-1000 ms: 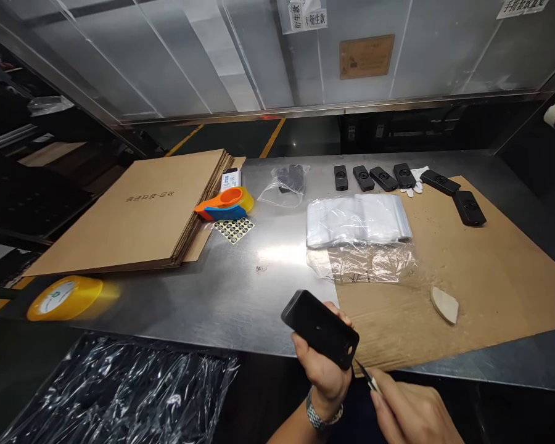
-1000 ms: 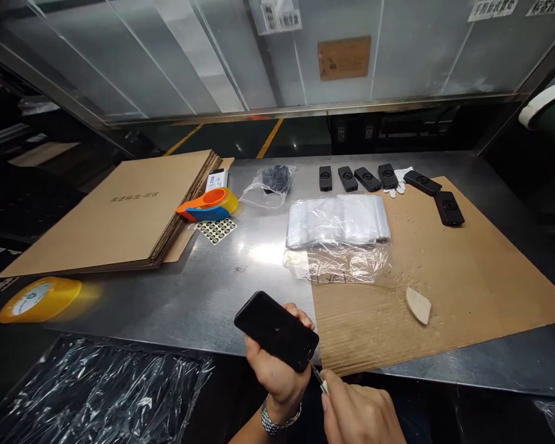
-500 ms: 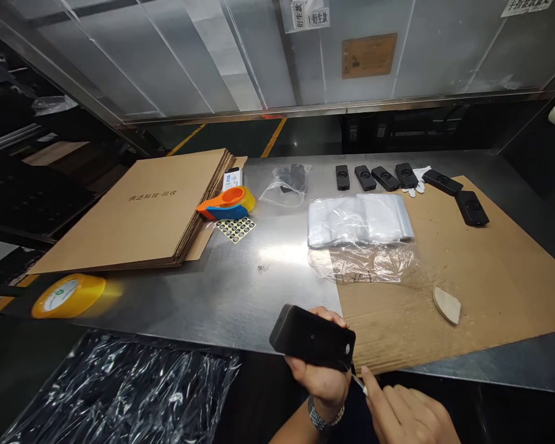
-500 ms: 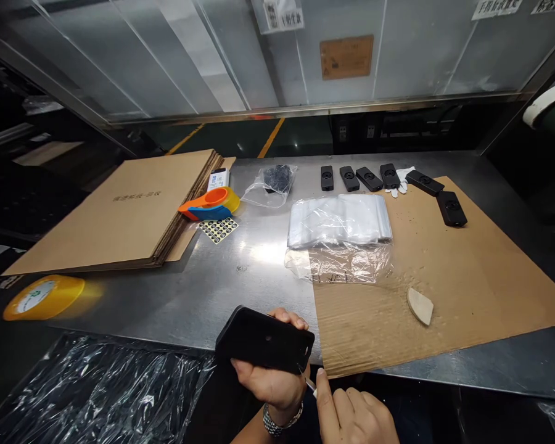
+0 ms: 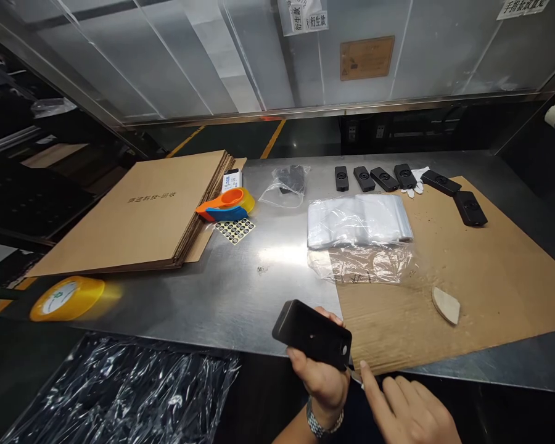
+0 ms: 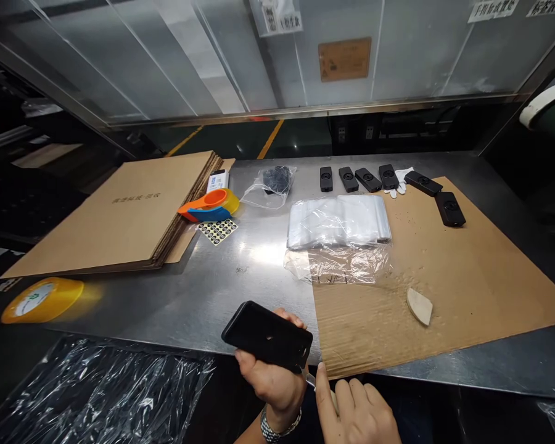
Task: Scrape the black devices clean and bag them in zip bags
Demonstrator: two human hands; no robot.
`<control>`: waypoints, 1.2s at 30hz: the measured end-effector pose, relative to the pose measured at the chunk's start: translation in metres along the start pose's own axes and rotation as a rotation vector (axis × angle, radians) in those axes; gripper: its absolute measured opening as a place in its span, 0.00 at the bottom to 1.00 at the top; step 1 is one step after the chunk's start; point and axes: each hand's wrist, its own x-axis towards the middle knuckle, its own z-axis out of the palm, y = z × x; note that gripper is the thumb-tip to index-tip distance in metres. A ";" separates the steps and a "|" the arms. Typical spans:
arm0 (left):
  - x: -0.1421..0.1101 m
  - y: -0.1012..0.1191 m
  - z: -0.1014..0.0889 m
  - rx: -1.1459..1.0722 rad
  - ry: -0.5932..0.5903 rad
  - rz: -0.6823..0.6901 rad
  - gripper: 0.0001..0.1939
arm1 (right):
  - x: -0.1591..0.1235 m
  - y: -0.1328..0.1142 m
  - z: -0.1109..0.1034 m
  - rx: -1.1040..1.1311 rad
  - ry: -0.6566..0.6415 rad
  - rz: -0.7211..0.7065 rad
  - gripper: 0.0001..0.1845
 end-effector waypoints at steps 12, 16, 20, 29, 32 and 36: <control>0.006 0.017 0.006 -0.038 0.004 -0.475 0.24 | -0.015 0.036 0.004 0.168 -0.164 0.162 0.22; 0.006 0.019 0.007 -0.046 -0.051 -0.570 0.25 | -0.013 0.034 -0.003 0.192 -0.165 0.144 0.18; 0.005 0.020 0.007 -0.009 -0.059 -0.621 0.28 | -0.009 0.032 -0.006 0.174 -0.130 0.146 0.17; 0.003 0.019 0.006 -0.020 -0.092 -0.557 0.27 | -0.013 0.031 -0.006 0.146 -0.195 0.120 0.16; 0.001 0.018 0.004 -0.026 -0.075 -0.564 0.26 | -0.012 0.030 -0.005 0.137 -0.182 0.122 0.16; 0.000 0.017 0.003 0.010 -0.067 -0.560 0.27 | -0.010 0.030 -0.005 0.129 -0.137 0.132 0.19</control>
